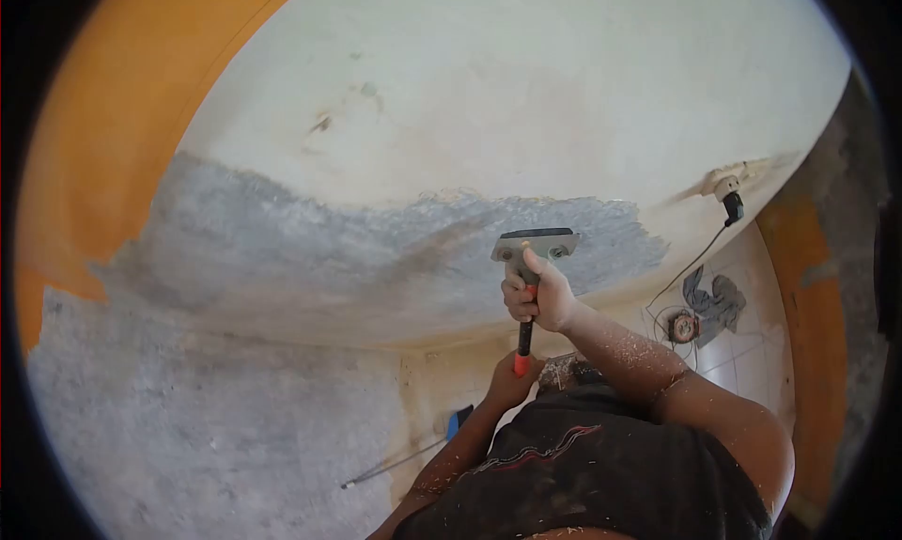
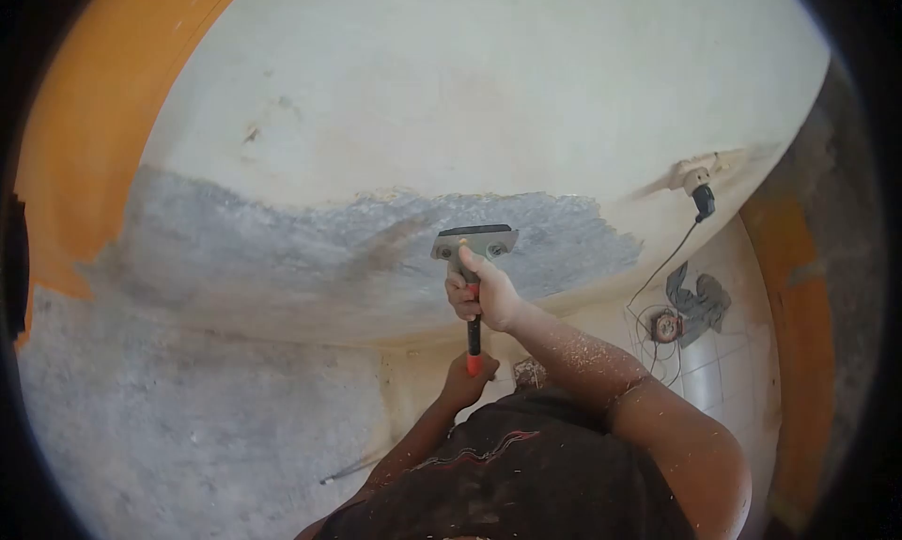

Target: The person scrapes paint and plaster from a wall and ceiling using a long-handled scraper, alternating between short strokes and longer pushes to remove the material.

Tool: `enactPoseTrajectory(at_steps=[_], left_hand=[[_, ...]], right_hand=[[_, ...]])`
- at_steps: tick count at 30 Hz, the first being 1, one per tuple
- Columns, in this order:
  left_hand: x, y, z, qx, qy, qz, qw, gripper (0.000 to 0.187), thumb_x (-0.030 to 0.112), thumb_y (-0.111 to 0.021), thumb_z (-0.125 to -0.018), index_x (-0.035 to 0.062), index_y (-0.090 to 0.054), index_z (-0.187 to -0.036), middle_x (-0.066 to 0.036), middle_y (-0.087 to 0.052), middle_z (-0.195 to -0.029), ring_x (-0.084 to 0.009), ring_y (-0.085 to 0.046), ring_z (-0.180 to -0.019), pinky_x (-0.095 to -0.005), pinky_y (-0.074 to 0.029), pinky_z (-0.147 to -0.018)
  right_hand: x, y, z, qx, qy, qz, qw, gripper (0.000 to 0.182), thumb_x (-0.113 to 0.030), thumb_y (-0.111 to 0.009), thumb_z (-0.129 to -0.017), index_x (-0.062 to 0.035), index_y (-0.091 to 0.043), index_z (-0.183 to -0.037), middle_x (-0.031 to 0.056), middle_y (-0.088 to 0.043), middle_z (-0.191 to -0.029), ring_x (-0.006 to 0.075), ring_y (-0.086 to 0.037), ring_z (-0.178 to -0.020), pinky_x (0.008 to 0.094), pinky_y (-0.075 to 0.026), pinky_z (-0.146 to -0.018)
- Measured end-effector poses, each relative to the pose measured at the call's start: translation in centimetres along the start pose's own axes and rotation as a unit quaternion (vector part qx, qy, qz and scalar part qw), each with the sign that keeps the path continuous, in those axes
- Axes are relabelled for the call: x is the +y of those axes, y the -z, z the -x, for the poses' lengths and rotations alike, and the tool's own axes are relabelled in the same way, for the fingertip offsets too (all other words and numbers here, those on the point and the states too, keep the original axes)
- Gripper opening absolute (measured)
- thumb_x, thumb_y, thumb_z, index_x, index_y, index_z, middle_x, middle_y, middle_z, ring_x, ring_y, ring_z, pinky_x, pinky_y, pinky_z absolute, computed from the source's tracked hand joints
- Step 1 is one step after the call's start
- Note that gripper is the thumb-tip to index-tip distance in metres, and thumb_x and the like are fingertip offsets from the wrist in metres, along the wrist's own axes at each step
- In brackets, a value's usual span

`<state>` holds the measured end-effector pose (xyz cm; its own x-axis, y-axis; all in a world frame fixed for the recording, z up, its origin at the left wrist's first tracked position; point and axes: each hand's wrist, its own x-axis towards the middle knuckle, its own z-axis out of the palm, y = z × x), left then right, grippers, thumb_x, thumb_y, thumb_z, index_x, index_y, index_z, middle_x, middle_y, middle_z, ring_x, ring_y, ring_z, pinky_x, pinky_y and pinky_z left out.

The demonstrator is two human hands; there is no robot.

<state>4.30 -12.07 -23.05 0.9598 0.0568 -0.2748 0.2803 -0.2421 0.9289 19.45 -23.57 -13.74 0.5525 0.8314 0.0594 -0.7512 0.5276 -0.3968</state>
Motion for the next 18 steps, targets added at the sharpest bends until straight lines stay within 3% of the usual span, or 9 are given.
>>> enactPoseTrajectory(at_steps=[1, 4, 5, 7, 9, 11, 14, 18], left_hand=[[0.1, -0.5, -0.7, -0.014, -0.002, -0.006, 1.000, 0.022, 0.023, -0.061, -0.082, 0.0045, -0.050, -0.077, -0.001, -0.052, -0.065, -0.0095, -0.050, -0.057, -0.0258, -0.041, -0.053], [-0.5, -2.8, -2.5, -0.109, 0.083, 0.042, 0.990, 0.025, 0.025, -0.055, -0.086, 0.0064, -0.048, -0.071, 0.000, -0.048, -0.056, -0.0097, -0.048, -0.047, -0.0254, -0.039, -0.046], [-1.0, -3.8, -3.0, -0.121, 0.087, 0.040, 0.988, 0.025, 0.025, -0.055, -0.086, 0.0064, -0.048, -0.071, 0.000, -0.048, -0.056, -0.0097, -0.048, -0.047, -0.0254, -0.039, -0.046], [-0.7, -5.4, -4.0, -0.152, 0.128, 0.044, 0.979, 0.027, 0.025, -0.054, -0.087, 0.0061, -0.048, -0.068, 0.000, -0.047, -0.054, -0.0089, -0.048, -0.047, -0.0244, -0.038, -0.045], [-1.1, -6.6, -4.4, -0.161, 0.145, 0.020, 0.976, 0.030, 0.027, -0.052, -0.088, 0.0063, -0.049, -0.066, 0.001, -0.046, -0.052, -0.0083, -0.047, -0.046, -0.0244, -0.036, -0.044], [-4.0, -8.2, -5.0, -0.177, 0.147, -0.017, 0.973, 0.033, 0.034, -0.057, -0.085, 0.0054, -0.051, -0.069, 0.000, -0.048, -0.054, -0.0096, -0.049, -0.050, -0.0273, -0.039, -0.048], [-3.9, -10.8, -5.6, -0.121, 0.142, -0.093, 0.978, 0.034, 0.035, -0.055, -0.085, 0.0023, -0.055, -0.074, -0.003, -0.051, -0.056, -0.0132, -0.051, -0.053, -0.0303, -0.040, -0.052], [0.8, -11.8, -6.8, -0.115, 0.142, -0.025, 0.983, 0.036, 0.037, -0.054, -0.086, 0.0015, -0.059, -0.082, -0.008, -0.054, -0.060, -0.0201, -0.054, -0.058, -0.0351, -0.041, -0.057]], right_hand=[[-0.4, 0.1, 0.2, 0.006, 0.014, -0.002, 1.000, 0.049, -0.058, -0.045, -0.082, -0.0115, -0.045, -0.068, -0.0011, -0.040, -0.053, 0.0096, -0.033, -0.042, 0.0221, -0.023, -0.041], [-1.2, 0.7, 0.9, 0.199, 0.148, 0.037, 0.968, 0.053, -0.061, -0.042, -0.082, -0.0104, -0.047, -0.070, -0.0010, -0.039, -0.053, 0.0095, -0.032, -0.043, 0.0228, -0.024, -0.041], [-1.3, 1.6, 1.4, 0.209, 0.154, 0.033, 0.965, 0.053, -0.061, -0.042, -0.082, -0.0104, -0.047, -0.070, -0.0010, -0.039, -0.053, 0.0095, -0.032, -0.043, 0.0228, -0.024, -0.041], [-1.5, 4.5, 2.7, 0.342, 0.186, 0.011, 0.921, 0.054, -0.062, -0.041, -0.082, -0.0101, -0.047, -0.070, -0.0015, -0.038, -0.053, 0.0087, -0.032, -0.042, 0.0223, -0.023, -0.040], [-1.6, 6.6, 4.2, 0.357, 0.209, 0.030, 0.910, 0.052, -0.062, -0.041, -0.083, -0.0121, -0.044, -0.068, -0.0031, -0.035, -0.051, 0.0074, -0.028, -0.039, 0.0218, -0.020, -0.038], [-1.8, 8.4, 5.3, 0.435, 0.181, 0.051, 0.881, 0.050, -0.061, -0.043, -0.083, -0.0145, -0.039, -0.063, -0.0047, -0.031, -0.048, 0.0064, -0.022, -0.036, 0.0217, -0.016, -0.035], [-3.6, 9.2, 5.9, 0.426, 0.155, 0.024, 0.891, 0.051, -0.061, -0.044, -0.082, -0.0161, -0.036, -0.059, -0.0052, -0.028, -0.046, 0.0062, -0.020, -0.034, 0.0223, -0.015, -0.033], [-6.7, 7.3, 5.2, 0.390, 0.125, 0.057, 0.910, 0.052, -0.062, -0.043, -0.082, -0.0164, -0.035, -0.057, -0.0049, -0.030, -0.046, 0.0059, -0.021, -0.033, 0.0215, -0.015, -0.032]])
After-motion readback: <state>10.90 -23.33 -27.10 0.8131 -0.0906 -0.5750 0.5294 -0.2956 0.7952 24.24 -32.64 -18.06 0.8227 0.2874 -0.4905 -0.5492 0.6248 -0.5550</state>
